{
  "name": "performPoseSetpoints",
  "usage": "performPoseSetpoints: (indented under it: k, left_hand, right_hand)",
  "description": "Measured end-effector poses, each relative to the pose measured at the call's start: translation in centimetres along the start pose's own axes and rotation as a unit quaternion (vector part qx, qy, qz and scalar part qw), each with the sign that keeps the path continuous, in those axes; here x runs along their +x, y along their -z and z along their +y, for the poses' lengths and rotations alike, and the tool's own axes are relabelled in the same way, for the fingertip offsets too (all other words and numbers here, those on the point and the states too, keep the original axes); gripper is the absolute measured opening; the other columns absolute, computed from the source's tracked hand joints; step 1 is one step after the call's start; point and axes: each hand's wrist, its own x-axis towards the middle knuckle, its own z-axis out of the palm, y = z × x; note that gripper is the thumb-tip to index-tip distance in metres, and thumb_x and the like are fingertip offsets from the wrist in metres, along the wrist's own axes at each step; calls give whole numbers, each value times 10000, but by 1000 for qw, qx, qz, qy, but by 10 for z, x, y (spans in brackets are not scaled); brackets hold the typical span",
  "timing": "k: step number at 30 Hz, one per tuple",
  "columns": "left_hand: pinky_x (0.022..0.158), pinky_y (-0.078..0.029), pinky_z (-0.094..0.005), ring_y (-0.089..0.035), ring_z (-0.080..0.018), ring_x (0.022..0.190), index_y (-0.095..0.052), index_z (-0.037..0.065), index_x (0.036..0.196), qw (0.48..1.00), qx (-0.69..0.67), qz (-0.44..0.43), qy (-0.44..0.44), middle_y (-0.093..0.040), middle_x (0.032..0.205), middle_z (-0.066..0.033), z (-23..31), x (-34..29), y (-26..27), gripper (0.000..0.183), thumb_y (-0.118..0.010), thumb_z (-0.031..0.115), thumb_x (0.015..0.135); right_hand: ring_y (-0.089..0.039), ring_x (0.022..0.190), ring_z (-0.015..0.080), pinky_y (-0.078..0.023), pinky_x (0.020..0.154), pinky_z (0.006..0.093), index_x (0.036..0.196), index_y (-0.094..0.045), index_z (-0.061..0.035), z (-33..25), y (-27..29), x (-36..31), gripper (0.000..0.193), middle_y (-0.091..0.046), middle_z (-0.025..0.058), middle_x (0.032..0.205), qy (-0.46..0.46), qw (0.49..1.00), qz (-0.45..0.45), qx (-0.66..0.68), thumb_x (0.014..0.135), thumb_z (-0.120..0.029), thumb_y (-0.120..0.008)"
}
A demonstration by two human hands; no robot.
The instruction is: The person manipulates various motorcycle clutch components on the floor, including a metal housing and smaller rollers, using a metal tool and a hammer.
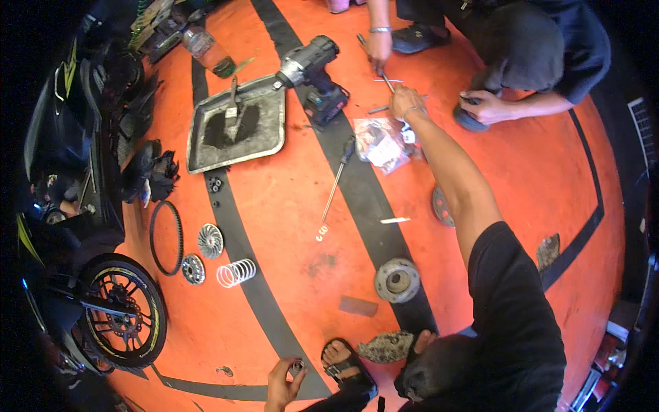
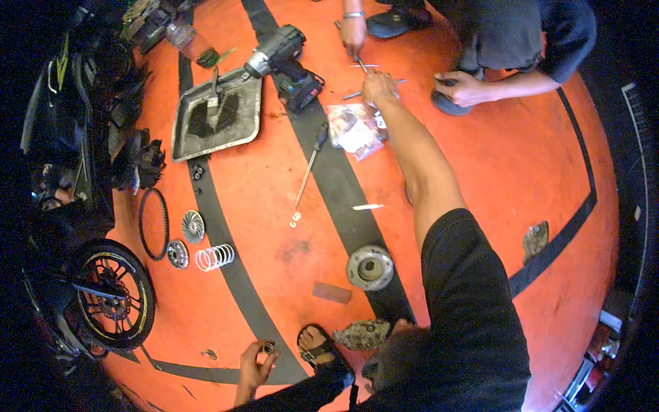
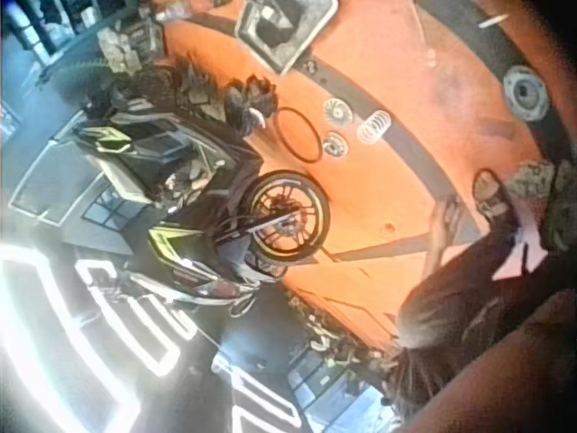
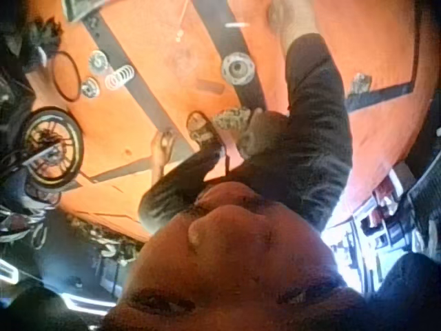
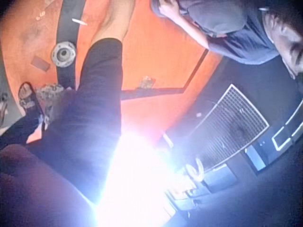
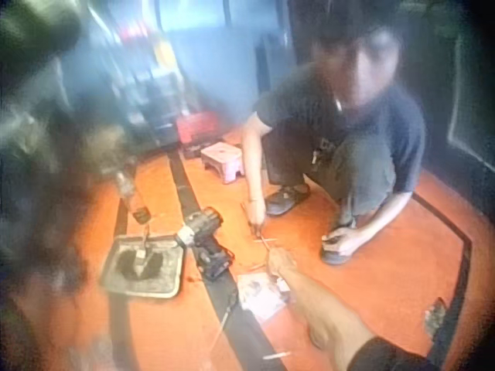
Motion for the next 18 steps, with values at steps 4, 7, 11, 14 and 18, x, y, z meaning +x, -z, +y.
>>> performPoseSetpoints:
  k: [4,7,11,14,18]
  left_hand:
    - [770,-558,-352,-702,-229,897,-670,34,1052,997,9,37,66,-699,949,-131,-25,-42,13,298,-814,63,794]
    - [815,-519,-423,-673,-312,919,-671,54,1076,987,151,-49,1,-701,926,-119,-24,-50,37,328,-812,111,785]
    - [892,-475,-460,-665,-330,948,-677,64,1084,971,172,-146,-83,-714,971,-113,32,6,68,302,-761,115,798]
    - [814,-515,-424,-671,-319,930,-676,35,1107,960,123,-181,-175,-694,1016,-130,55,68,40,312,-751,88,809]
    - [791,-549,-373,-687,-304,954,-675,14,1131,968,-26,-84,-235,-701,1037,-143,96,144,-71,359,-794,86,800]
  right_hand:
    - [-592,1235,337,-392,1029,636,1281,-620,-96,-11,-25,15,393,-647,166,1292,-71,996,-33,-40,937,-272,-552]
    - [-675,1120,348,-403,1021,648,1053,-749,-75,14,-28,24,306,-710,188,1154,31,984,-81,-153,864,-276,-615]
    - [-645,986,297,-432,855,519,1061,-705,-69,2,11,23,281,-674,183,1080,11,985,-127,116,902,-267,-585]
    - [-619,855,231,-427,702,433,1016,-682,-72,18,50,3,234,-659,143,982,-74,873,-155,457,938,-253,-555]
    - [-583,679,143,-419,499,320,955,-650,-76,52,103,-57,210,-638,91,851,-113,671,-176,712,986,-235,-516]
